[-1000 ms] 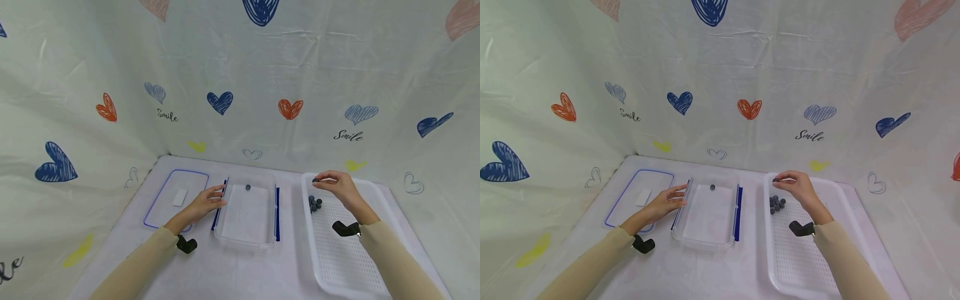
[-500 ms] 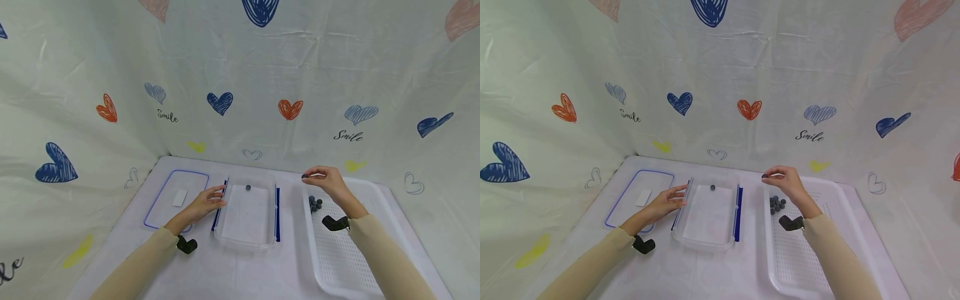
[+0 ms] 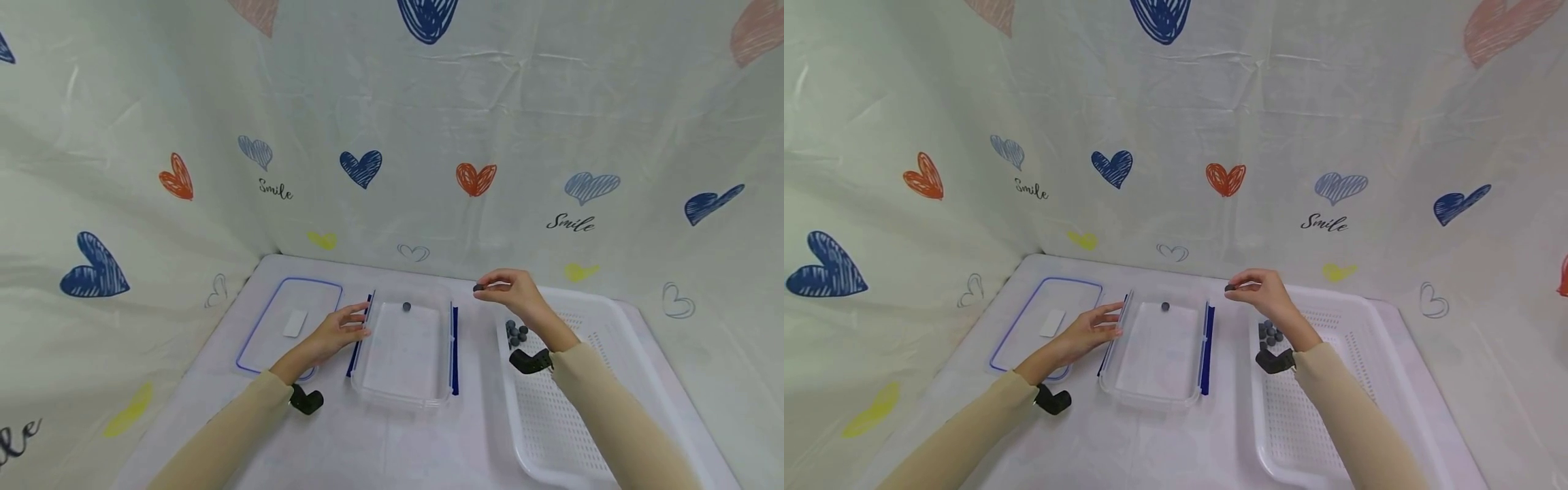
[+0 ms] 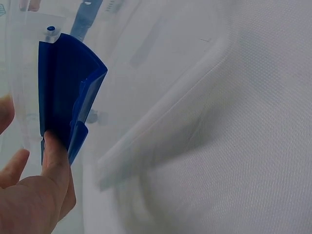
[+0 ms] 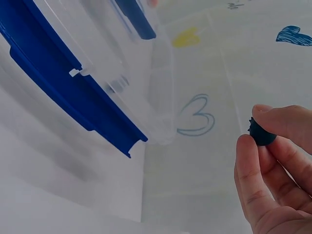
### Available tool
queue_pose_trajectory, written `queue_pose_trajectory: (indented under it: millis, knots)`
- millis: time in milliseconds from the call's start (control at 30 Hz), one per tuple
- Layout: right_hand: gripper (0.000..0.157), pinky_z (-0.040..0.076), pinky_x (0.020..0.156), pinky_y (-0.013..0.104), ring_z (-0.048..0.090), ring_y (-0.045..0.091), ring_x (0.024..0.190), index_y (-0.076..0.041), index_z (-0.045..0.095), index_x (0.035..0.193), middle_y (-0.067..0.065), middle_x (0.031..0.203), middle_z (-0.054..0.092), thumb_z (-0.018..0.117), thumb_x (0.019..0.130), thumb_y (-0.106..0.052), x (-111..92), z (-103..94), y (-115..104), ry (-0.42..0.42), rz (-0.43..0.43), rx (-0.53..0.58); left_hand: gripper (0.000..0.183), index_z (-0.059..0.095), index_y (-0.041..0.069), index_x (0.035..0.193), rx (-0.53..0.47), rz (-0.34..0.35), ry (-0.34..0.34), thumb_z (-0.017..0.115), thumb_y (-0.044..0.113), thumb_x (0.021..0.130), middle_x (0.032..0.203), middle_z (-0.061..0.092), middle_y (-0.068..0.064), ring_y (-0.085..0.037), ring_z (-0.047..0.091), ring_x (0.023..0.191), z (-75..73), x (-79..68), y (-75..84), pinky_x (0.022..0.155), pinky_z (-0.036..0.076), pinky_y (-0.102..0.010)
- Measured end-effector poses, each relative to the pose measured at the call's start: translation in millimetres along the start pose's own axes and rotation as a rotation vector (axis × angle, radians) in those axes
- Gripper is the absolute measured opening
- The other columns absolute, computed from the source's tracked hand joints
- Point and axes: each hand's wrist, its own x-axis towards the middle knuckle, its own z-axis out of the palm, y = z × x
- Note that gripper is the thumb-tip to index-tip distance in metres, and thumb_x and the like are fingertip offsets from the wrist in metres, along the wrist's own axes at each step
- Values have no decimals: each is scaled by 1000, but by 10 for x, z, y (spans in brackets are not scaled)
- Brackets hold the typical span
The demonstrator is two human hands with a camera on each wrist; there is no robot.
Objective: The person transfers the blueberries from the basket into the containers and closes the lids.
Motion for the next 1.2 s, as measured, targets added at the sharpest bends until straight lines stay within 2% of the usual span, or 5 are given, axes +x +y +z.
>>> queue_pose_trajectory:
  millis: [267,467,700,867,1200]
  knots:
    - [30,55,89,41,71,18,91,7,68,108,20,117,63,79,87,-11,90,114,26,-52,-1,-20,67,34,5,154,4,3,-1,67,10,96,149,36,-31,-46,38,137,-4,13,1,108,40,-50]
    - [27,55,86,37,71,21,90,8,69,107,21,112,63,78,87,-7,128,229,-3,-87,-17,-18,68,34,6,155,11,2,0,68,11,96,149,36,-30,-45,37,137,-9,20,-4,108,39,-51]
    - [26,55,90,42,71,21,92,8,68,106,20,114,63,78,87,-6,175,350,-23,-109,-23,4,67,33,5,155,9,10,-9,67,10,97,150,35,-31,-46,37,137,-13,11,3,109,39,-51]
    - [24,55,89,41,70,21,93,6,68,104,19,114,63,78,86,-6,186,436,-29,-127,-20,11,67,33,5,155,12,11,-11,67,10,97,149,35,-31,-46,37,137,-16,7,2,108,39,-51]
    - [21,55,84,36,70,21,88,2,70,100,12,105,66,80,84,-6,231,586,10,-120,-3,-25,67,33,3,154,22,11,-7,67,11,97,149,37,-31,-45,39,136,-6,20,-26,107,41,-50]
